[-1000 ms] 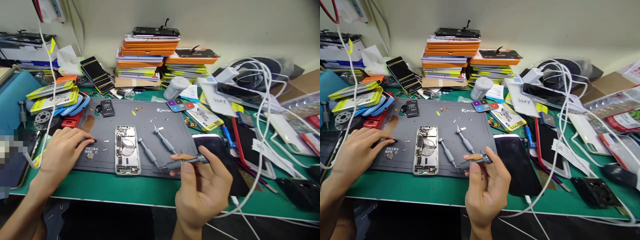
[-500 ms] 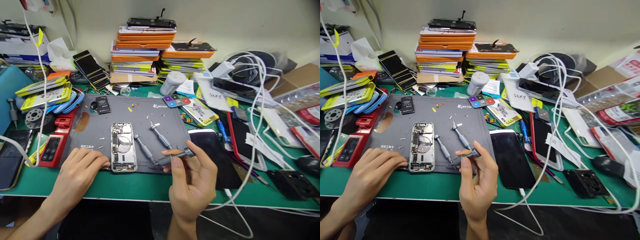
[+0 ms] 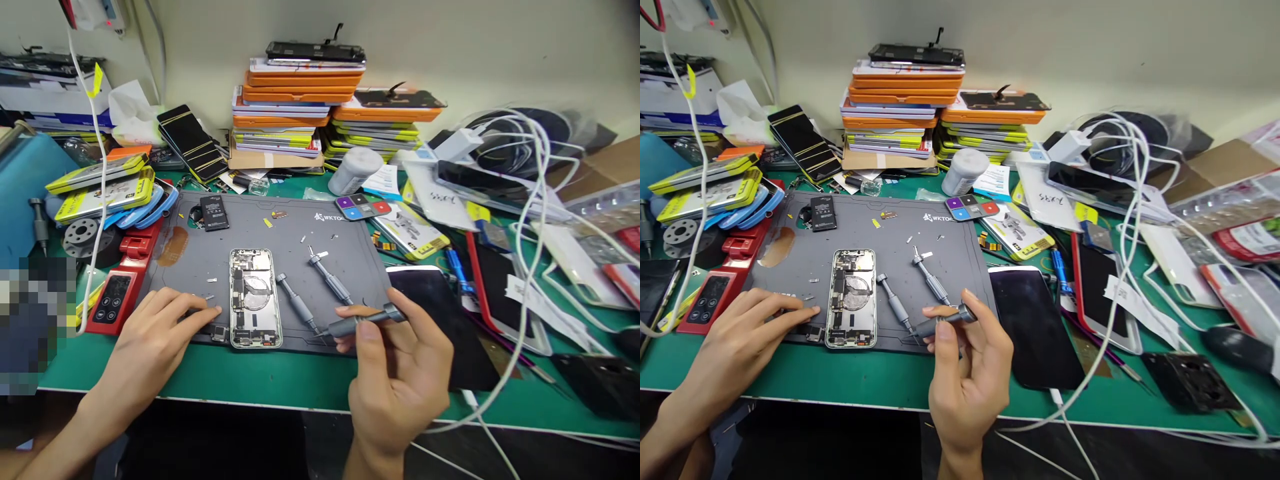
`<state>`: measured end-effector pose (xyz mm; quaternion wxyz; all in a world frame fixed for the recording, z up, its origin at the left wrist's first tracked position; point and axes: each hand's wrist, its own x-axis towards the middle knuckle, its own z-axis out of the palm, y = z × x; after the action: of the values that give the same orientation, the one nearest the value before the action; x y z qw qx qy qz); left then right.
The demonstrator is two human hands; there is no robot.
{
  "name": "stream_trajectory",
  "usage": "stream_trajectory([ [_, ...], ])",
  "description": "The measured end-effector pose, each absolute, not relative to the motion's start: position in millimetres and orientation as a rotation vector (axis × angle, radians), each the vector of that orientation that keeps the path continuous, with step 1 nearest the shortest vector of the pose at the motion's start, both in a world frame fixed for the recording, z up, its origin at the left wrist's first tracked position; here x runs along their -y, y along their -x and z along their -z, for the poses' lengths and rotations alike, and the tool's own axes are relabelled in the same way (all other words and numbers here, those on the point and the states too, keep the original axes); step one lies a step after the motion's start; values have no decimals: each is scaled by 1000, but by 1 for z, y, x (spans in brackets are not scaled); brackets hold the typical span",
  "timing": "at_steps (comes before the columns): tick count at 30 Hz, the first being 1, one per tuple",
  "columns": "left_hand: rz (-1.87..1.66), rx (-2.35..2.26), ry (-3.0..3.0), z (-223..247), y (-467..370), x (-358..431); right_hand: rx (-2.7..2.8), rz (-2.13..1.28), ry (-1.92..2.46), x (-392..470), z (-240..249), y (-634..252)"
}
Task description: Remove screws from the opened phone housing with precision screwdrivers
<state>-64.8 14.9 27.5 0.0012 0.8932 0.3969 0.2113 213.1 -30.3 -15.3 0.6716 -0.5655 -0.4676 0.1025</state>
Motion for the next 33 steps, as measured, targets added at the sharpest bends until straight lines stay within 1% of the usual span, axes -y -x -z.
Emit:
stream_trajectory([
  [14, -769, -1203, -2656, -21, 74, -11, 980, -230, 1296, 30, 15, -211],
  [17, -781, -1206, -2704, -25, 70, -4, 976, -215, 1286, 30, 15, -211],
  [22, -717, -1343, -2829, -26, 60, 9, 998, -250, 1299, 30, 13, -208],
  [26, -801, -1313, -2783, -25, 59, 14, 1009, -255, 1303, 29, 13, -208],
  [30, -873, -1363, -2601, -28, 43, 14, 1031, -269, 1319, 30, 13, -211],
  [33, -817, -1235, -2685, -30, 19, 11, 1040, -268, 1321, 30, 13, -212],
])
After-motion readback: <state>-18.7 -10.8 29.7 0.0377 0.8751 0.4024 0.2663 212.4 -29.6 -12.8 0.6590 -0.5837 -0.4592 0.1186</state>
